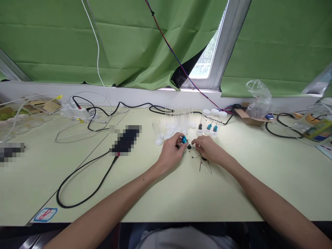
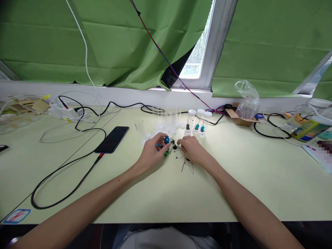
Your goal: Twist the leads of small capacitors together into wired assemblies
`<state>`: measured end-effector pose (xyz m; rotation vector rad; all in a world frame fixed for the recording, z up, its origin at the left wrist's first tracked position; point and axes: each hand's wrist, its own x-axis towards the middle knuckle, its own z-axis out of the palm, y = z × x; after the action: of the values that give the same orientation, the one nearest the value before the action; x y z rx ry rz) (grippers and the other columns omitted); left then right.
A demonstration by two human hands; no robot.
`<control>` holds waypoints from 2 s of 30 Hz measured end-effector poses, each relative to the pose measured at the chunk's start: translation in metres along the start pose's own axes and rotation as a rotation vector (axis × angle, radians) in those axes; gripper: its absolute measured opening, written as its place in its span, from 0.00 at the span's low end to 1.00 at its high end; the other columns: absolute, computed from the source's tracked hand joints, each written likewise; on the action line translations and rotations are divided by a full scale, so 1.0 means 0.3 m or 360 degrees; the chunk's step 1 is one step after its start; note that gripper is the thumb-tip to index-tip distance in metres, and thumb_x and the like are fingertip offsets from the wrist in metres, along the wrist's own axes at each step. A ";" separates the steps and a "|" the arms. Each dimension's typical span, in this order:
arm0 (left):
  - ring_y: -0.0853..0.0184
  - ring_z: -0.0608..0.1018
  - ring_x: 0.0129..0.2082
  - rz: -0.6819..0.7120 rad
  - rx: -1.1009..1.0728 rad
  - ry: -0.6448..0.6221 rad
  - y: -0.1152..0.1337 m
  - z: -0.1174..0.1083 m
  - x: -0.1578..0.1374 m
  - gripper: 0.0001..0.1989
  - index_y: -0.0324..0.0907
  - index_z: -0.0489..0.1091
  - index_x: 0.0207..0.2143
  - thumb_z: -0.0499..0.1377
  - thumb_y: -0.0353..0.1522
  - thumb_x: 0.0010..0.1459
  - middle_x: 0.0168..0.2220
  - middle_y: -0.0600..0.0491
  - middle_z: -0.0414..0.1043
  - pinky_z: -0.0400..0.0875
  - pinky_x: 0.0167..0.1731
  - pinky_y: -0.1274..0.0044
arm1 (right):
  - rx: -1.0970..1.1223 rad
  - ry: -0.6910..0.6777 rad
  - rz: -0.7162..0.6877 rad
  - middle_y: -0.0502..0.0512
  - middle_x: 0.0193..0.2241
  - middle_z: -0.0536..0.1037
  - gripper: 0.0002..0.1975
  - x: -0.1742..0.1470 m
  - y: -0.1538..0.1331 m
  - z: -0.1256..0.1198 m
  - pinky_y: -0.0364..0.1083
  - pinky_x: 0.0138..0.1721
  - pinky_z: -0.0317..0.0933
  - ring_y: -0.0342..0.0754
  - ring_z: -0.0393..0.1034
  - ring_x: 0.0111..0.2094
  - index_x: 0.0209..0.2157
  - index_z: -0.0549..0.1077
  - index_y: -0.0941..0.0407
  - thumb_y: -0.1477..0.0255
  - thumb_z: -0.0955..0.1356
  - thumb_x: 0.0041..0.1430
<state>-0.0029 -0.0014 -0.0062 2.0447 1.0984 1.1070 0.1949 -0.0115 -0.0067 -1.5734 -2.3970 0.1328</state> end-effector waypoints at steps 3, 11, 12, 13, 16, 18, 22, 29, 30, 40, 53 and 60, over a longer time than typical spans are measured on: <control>0.70 0.73 0.28 -0.0002 -0.0010 -0.0001 0.000 0.000 0.001 0.07 0.45 0.67 0.41 0.58 0.33 0.59 0.32 0.56 0.73 0.65 0.27 0.78 | 0.0004 -0.0023 0.0016 0.59 0.36 0.77 0.15 -0.001 -0.003 -0.002 0.48 0.41 0.59 0.53 0.68 0.41 0.44 0.76 0.58 0.83 0.61 0.63; 0.71 0.73 0.28 0.0006 -0.0013 0.0002 0.003 -0.004 0.001 0.07 0.45 0.67 0.41 0.58 0.33 0.59 0.33 0.56 0.73 0.65 0.26 0.79 | 0.0018 -0.0009 0.0018 0.61 0.35 0.75 0.16 -0.001 -0.002 -0.001 0.48 0.41 0.60 0.54 0.68 0.42 0.44 0.76 0.59 0.83 0.60 0.64; 0.71 0.73 0.28 0.0010 -0.0011 0.0008 0.002 -0.003 0.001 0.07 0.45 0.67 0.41 0.58 0.33 0.59 0.33 0.56 0.73 0.66 0.26 0.79 | 0.0020 -0.0002 0.0022 0.61 0.35 0.75 0.16 -0.001 -0.002 -0.002 0.48 0.41 0.60 0.54 0.68 0.42 0.44 0.76 0.59 0.83 0.60 0.64; 0.71 0.73 0.27 0.0014 -0.0006 0.0012 0.002 -0.003 0.001 0.07 0.45 0.67 0.41 0.58 0.34 0.59 0.33 0.56 0.73 0.66 0.26 0.79 | 0.0021 0.0005 0.0026 0.61 0.35 0.75 0.15 -0.001 -0.002 -0.002 0.47 0.41 0.61 0.54 0.68 0.42 0.44 0.76 0.59 0.83 0.60 0.64; 0.71 0.73 0.27 0.0012 0.0008 0.0019 0.002 -0.002 0.001 0.08 0.45 0.67 0.42 0.58 0.33 0.59 0.32 0.56 0.73 0.66 0.26 0.79 | 0.0035 0.0043 0.0024 0.62 0.36 0.75 0.15 -0.002 -0.001 -0.003 0.48 0.41 0.61 0.54 0.69 0.43 0.45 0.76 0.59 0.83 0.60 0.64; 0.71 0.74 0.27 0.0014 0.0014 0.0020 0.002 -0.002 0.001 0.08 0.45 0.67 0.42 0.58 0.33 0.59 0.32 0.56 0.73 0.66 0.26 0.79 | 0.0055 0.0078 0.0033 0.62 0.37 0.75 0.14 -0.002 0.000 -0.002 0.48 0.41 0.62 0.54 0.70 0.42 0.45 0.76 0.59 0.82 0.61 0.64; 0.70 0.74 0.27 0.0022 0.0036 0.0027 0.005 -0.005 0.001 0.09 0.45 0.67 0.42 0.57 0.34 0.59 0.32 0.55 0.73 0.67 0.26 0.79 | 0.0141 0.0181 0.0045 0.61 0.38 0.74 0.14 0.002 0.008 0.007 0.47 0.38 0.62 0.50 0.71 0.37 0.44 0.75 0.59 0.83 0.60 0.64; 0.70 0.73 0.26 0.0010 0.0169 0.0086 0.003 -0.014 0.003 0.07 0.45 0.68 0.41 0.56 0.33 0.59 0.34 0.54 0.75 0.67 0.27 0.78 | 0.0368 0.0526 -0.0086 0.59 0.37 0.71 0.16 0.006 0.022 0.021 0.47 0.34 0.65 0.46 0.70 0.31 0.41 0.74 0.57 0.84 0.59 0.60; 0.70 0.73 0.25 0.0007 0.0187 0.0089 0.001 -0.016 0.004 0.07 0.45 0.69 0.41 0.56 0.32 0.59 0.34 0.54 0.75 0.66 0.27 0.78 | 0.0379 0.0570 -0.0122 0.58 0.37 0.71 0.17 0.005 0.022 0.021 0.47 0.34 0.65 0.45 0.70 0.30 0.41 0.74 0.57 0.85 0.58 0.60; 0.71 0.70 0.22 0.0023 0.0316 0.0110 0.000 -0.024 0.007 0.07 0.45 0.69 0.41 0.56 0.32 0.60 0.35 0.54 0.75 0.64 0.28 0.76 | 0.0352 0.0972 -0.0318 0.56 0.36 0.68 0.15 0.005 -0.010 -0.002 0.48 0.32 0.66 0.45 0.69 0.31 0.41 0.74 0.55 0.82 0.59 0.64; 0.68 0.74 0.25 -0.0017 0.0406 0.0078 -0.018 -0.033 0.013 0.10 0.45 0.70 0.44 0.55 0.29 0.61 0.39 0.50 0.77 0.68 0.36 0.72 | 0.0373 0.1052 -0.0409 0.58 0.39 0.69 0.17 0.003 -0.025 -0.003 0.48 0.31 0.69 0.46 0.71 0.33 0.43 0.75 0.53 0.82 0.58 0.65; 0.68 0.74 0.26 0.0000 0.0436 0.0063 -0.019 -0.036 0.013 0.10 0.45 0.70 0.44 0.55 0.29 0.60 0.41 0.50 0.77 0.67 0.33 0.72 | 0.0365 0.1032 -0.0434 0.58 0.39 0.69 0.18 0.003 -0.025 -0.005 0.48 0.31 0.67 0.47 0.70 0.34 0.43 0.75 0.53 0.84 0.58 0.63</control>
<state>-0.0131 0.0057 -0.0035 2.2380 1.3321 1.0484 0.1884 -0.0139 -0.0034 -0.9754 -1.9628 -0.1347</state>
